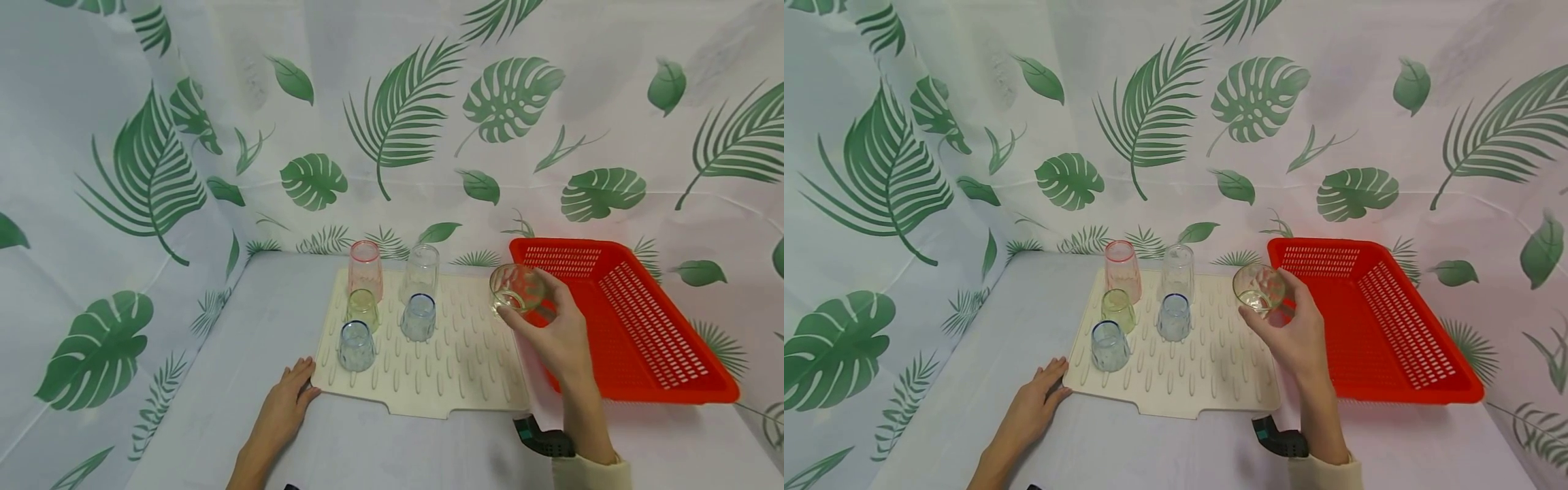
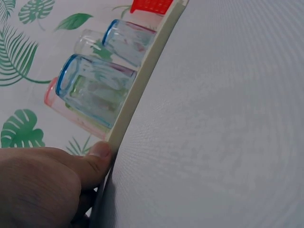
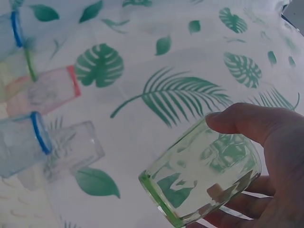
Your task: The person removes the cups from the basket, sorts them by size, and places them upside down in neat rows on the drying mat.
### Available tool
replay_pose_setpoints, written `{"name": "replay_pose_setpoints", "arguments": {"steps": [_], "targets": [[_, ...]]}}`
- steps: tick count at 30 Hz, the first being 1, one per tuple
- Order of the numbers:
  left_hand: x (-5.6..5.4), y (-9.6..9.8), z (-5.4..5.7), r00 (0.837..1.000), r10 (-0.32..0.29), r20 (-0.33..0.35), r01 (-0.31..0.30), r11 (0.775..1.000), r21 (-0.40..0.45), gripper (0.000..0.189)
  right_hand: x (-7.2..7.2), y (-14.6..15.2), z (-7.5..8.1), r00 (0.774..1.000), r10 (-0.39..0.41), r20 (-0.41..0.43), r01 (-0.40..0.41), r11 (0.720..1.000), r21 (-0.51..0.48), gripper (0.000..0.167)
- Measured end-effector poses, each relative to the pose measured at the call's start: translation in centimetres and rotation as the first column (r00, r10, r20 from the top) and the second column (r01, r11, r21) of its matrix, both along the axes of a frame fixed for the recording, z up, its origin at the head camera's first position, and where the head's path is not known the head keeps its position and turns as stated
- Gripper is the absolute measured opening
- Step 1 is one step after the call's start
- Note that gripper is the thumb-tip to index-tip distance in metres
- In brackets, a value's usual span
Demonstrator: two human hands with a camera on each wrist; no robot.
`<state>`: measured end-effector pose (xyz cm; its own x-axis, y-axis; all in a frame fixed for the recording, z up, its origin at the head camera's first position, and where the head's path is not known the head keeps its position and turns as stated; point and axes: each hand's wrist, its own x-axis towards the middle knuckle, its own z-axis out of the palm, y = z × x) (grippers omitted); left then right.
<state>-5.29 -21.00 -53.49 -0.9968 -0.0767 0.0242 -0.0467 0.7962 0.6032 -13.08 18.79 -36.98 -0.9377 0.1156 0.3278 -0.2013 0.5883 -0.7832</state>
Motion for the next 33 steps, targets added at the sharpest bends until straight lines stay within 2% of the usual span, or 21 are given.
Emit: {"name": "replay_pose_setpoints", "arguments": {"steps": [13, 19, 27, 33], "targets": [[0.2, 0.0, 0.1, 0.999, -0.005, -0.033, 0.006, 1.0, 0.026, 0.054, 0.8, -1.2, -0.8, 0.998, 0.064, 0.01, -0.064, 0.998, -0.019, 0.081], [0.2, 0.0, 0.3, 1.0, 0.0, -0.026, 0.001, 1.0, 0.031, 0.054, 1.1, -1.7, -1.0, 0.997, 0.071, 0.019, -0.071, 0.997, -0.017, 0.082], [0.1, 0.0, 0.4, 0.999, -0.016, -0.033, 0.018, 0.998, 0.061, 0.054, 1.3, -1.9, -1.0, 0.991, 0.132, 0.017, -0.132, 0.991, -0.04, 0.081], [0.0, -0.2, 0.6, 0.999, -0.004, -0.033, 0.006, 0.997, 0.073, 0.055, 1.3, -2.1, -1.2, 0.984, 0.178, -0.014, -0.178, 0.984, -0.028, 0.08]]}}
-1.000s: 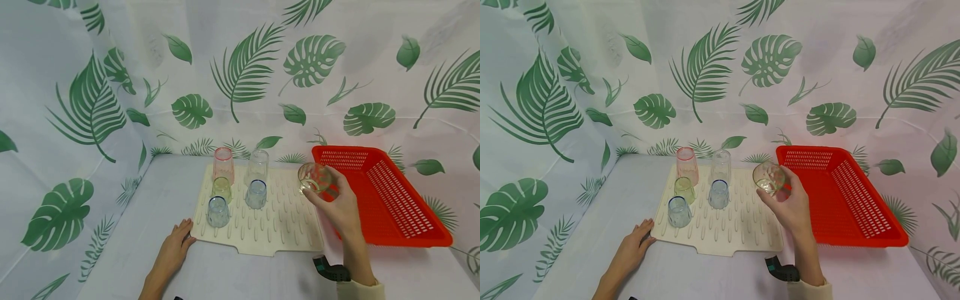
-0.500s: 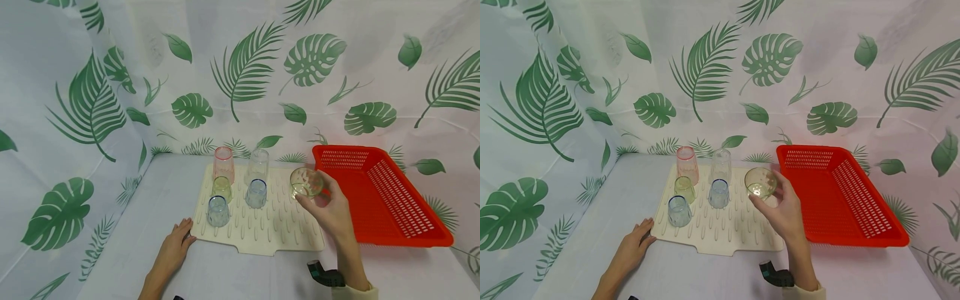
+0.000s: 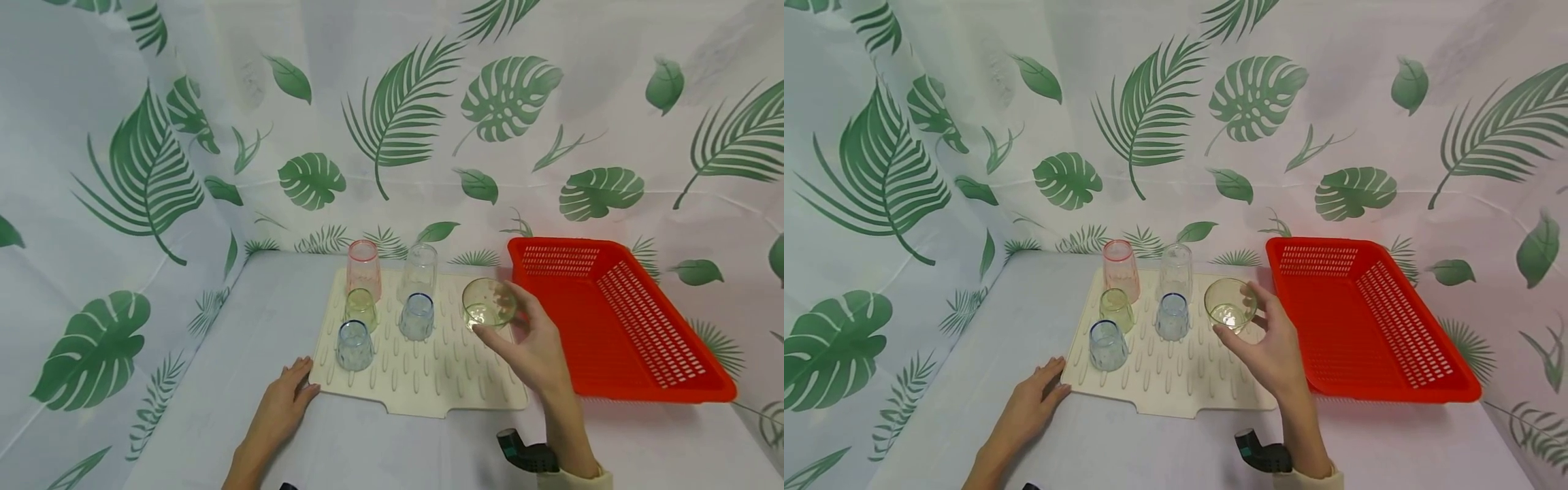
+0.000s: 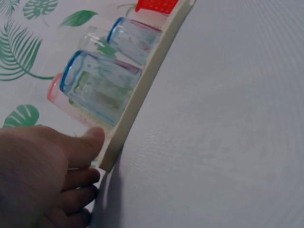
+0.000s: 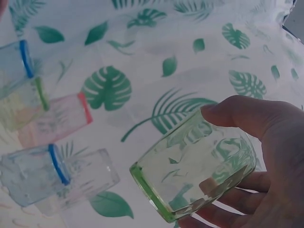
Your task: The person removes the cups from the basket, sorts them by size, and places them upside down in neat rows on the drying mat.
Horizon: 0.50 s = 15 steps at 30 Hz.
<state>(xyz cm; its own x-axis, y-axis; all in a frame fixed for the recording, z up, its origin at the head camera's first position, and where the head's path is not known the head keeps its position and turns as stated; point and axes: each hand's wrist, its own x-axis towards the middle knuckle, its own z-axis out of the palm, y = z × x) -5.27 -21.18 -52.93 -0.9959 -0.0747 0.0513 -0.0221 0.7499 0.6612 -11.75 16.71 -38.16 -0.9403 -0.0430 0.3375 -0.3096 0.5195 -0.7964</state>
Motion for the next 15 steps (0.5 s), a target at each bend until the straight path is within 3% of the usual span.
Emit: {"name": "replay_pose_setpoints", "arguments": {"steps": [5, 12, 15], "targets": [[0.2, 0.2, 1.0, 1.0, 0.008, -0.023, -0.008, 1.0, -0.004, 0.059, 0.2, -0.1, 0.0, 0.999, 0.019, -0.027, -0.019, 1.0, 0.015, 0.079], [-0.2, 0.7, 3.1, 0.982, 0.007, -0.187, -0.012, 1.0, -0.028, 0.062, 0.4, 0.0, 0.1, 0.999, 0.021, -0.036, -0.019, 0.999, 0.038, 0.079], [-0.4, 1.1, 4.5, 0.977, -0.003, -0.214, -0.001, 1.0, -0.02, 0.065, 0.5, 0.0, 0.0, 0.999, 0.029, -0.043, -0.027, 0.999, 0.044, 0.079]]}}
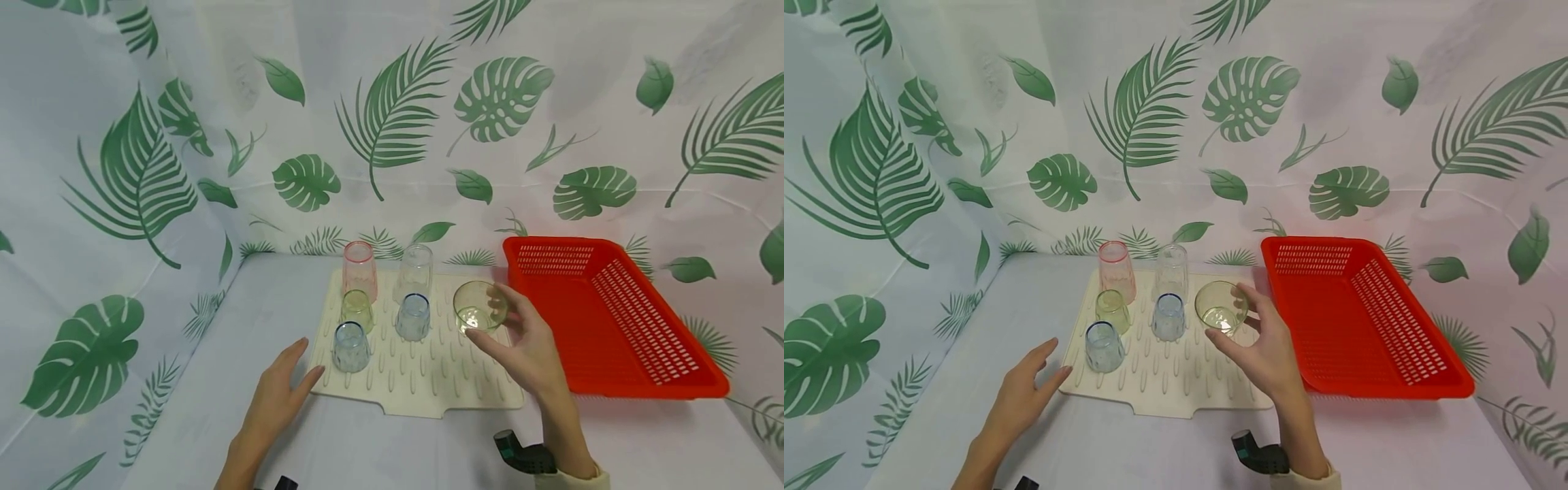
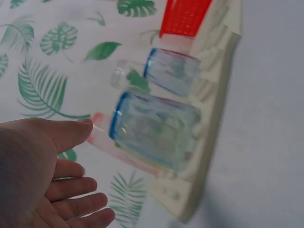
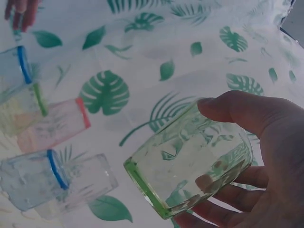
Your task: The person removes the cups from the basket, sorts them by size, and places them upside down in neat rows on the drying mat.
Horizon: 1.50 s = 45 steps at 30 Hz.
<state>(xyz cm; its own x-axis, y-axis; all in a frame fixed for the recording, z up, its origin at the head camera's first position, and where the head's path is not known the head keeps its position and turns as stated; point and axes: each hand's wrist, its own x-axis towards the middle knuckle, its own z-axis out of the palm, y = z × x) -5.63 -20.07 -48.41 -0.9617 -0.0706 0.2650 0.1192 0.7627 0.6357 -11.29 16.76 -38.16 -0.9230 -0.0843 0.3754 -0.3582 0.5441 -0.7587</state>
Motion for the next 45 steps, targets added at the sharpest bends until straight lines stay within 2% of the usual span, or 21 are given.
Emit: {"name": "replay_pose_setpoints", "arguments": {"steps": [5, 10, 14, 18, 22, 26, 29, 34, 37, 39, 41, 45], "targets": [[-0.4, 1.0, 2.3, 0.999, -0.027, -0.018, 0.028, 0.998, 0.05, 0.069, -0.1, -0.3, -0.1, 0.999, 0.045, -0.028, -0.045, 0.999, -0.014, 0.078], [-0.7, 2.5, 4.2, 0.994, -0.097, -0.041, 0.101, 0.989, 0.109, 0.068, 0.0, -0.7, -0.2, 0.996, 0.079, -0.042, -0.08, 0.996, -0.026, 0.078], [-0.7, 3.9, 5.4, 0.984, -0.17, -0.062, 0.177, 0.971, 0.158, 0.067, 0.3, -1.1, -0.3, 0.994, 0.107, -0.035, -0.108, 0.994, -0.026, 0.08], [-0.7, 5.1, 6.3, 0.97, -0.234, -0.059, 0.242, 0.943, 0.228, 0.068, 0.5, -1.7, -0.4, 0.987, 0.156, -0.025, -0.157, 0.987, -0.026, 0.081], [-0.8, 6.1, 6.9, 0.956, -0.29, -0.036, 0.288, 0.918, 0.271, 0.069, 0.7, -2.1, -0.4, 0.977, 0.214, -0.02, -0.214, 0.976, -0.028, 0.078], [-0.8, 6.8, 7.3, 0.943, -0.333, -0.019, 0.325, 0.903, 0.281, 0.07, 1.0, -2.5, -0.2, 0.963, 0.269, -0.006, -0.269, 0.962, -0.034, 0.076], [-0.9, 7.2, 7.5, 0.927, -0.373, -0.042, 0.369, 0.885, 0.284, 0.07, 1.3, -2.8, 0.0, 0.954, 0.301, 0.011, -0.3, 0.953, -0.033, 0.076], [-1.2, 8.0, 7.7, 0.885, -0.451, -0.115, 0.465, 0.839, 0.282, 0.07, 1.7, -3.1, -0.1, 0.938, 0.346, 0.019, -0.345, 0.938, -0.039, 0.076], [-1.4, 8.3, 7.8, 0.86, -0.487, -0.151, 0.509, 0.803, 0.309, 0.07, 1.8, -3.2, -0.1, 0.918, 0.396, 0.03, -0.394, 0.917, -0.062, 0.074], [-1.4, 8.5, 7.9, 0.849, -0.501, -0.165, 0.527, 0.786, 0.323, 0.069, 1.8, -3.3, -0.2, 0.903, 0.429, 0.041, -0.425, 0.902, -0.071, 0.073], [-1.4, 8.7, 7.8, 0.843, -0.508, -0.175, 0.537, 0.779, 0.325, 0.069, 1.8, -3.4, -0.3, 0.893, 0.448, 0.046, -0.445, 0.893, -0.067, 0.073], [-1.5, 8.8, 7.7, 0.84, -0.509, -0.189, 0.543, 0.779, 0.315, 0.069, 1.8, -3.7, -0.4, 0.881, 0.471, 0.049, -0.468, 0.882, -0.059, 0.072]]}}
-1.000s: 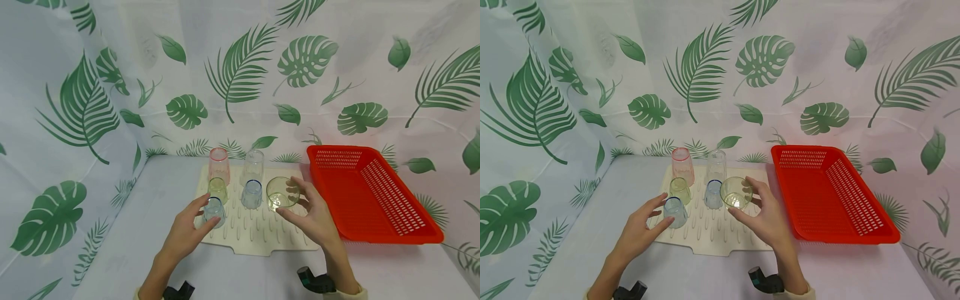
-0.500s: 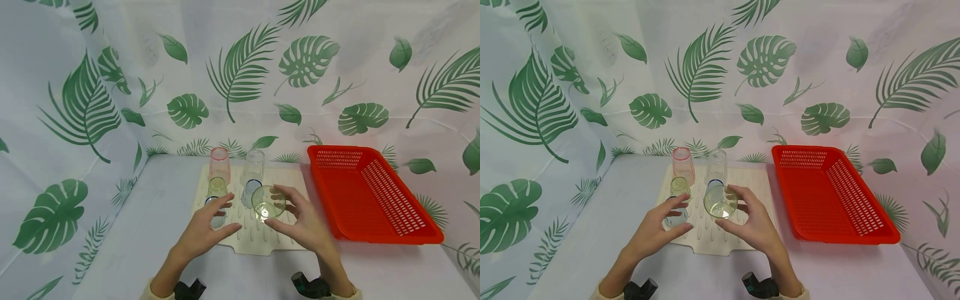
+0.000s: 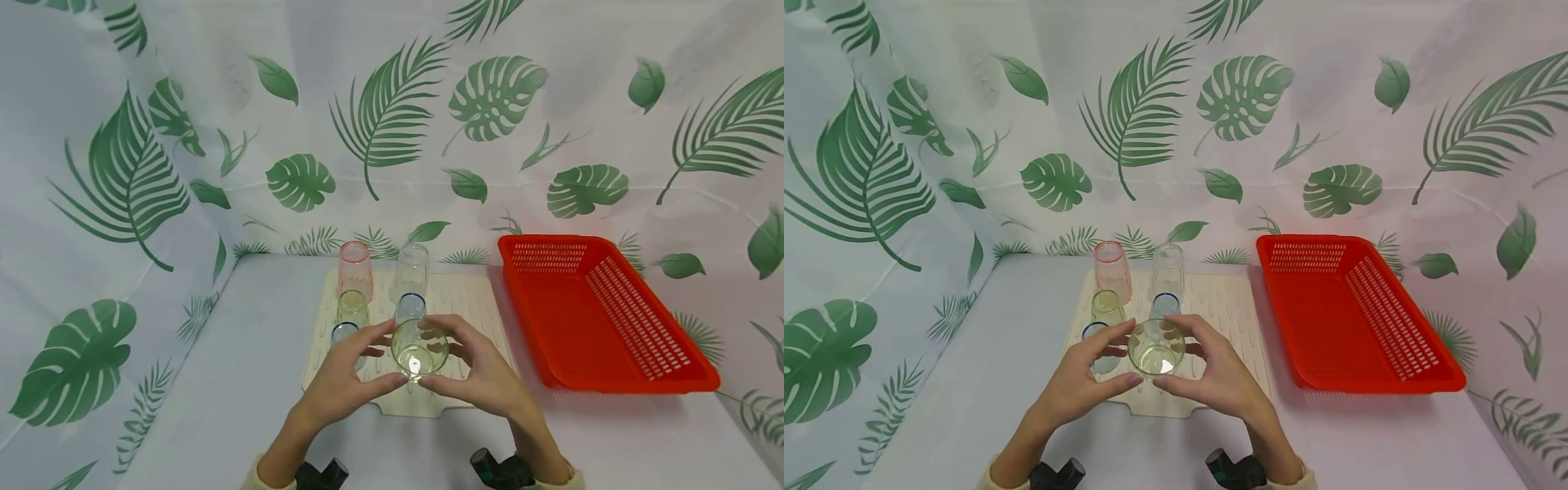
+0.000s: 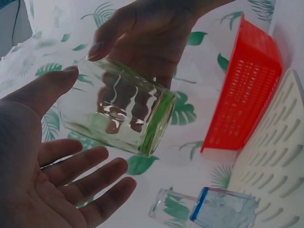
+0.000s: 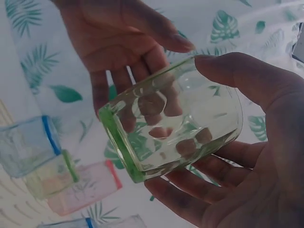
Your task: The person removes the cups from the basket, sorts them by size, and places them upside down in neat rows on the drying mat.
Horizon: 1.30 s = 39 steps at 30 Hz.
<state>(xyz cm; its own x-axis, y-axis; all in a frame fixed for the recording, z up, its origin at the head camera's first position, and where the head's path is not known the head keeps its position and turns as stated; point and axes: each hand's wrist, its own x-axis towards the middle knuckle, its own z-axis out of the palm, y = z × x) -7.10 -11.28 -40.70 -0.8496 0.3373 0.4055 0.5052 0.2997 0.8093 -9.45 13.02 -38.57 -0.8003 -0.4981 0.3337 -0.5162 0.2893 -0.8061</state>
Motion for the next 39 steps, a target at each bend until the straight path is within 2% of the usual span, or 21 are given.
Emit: {"name": "replay_pose_setpoints", "arguments": {"steps": [15, 27, 39], "targets": [[0.2, -0.2, 0.0, 1.0, -0.016, -0.021, 0.016, 1.0, 0.013, 0.071, 0.4, -0.9, -0.3, 0.998, 0.066, 0.019, -0.066, 0.998, -0.017, 0.073], [0.2, 0.0, -0.4, 1.0, -0.015, -0.002, 0.015, 1.0, 0.002, 0.078, 0.3, -1.2, -0.4, 0.993, 0.108, 0.049, -0.106, 0.994, -0.024, 0.079], [0.0, -0.2, -0.5, 0.993, 0.018, -0.113, -0.013, 0.999, 0.047, 0.075, 0.0, -1.4, -1.0, 0.982, 0.172, 0.081, -0.171, 0.985, -0.022, 0.089]]}}
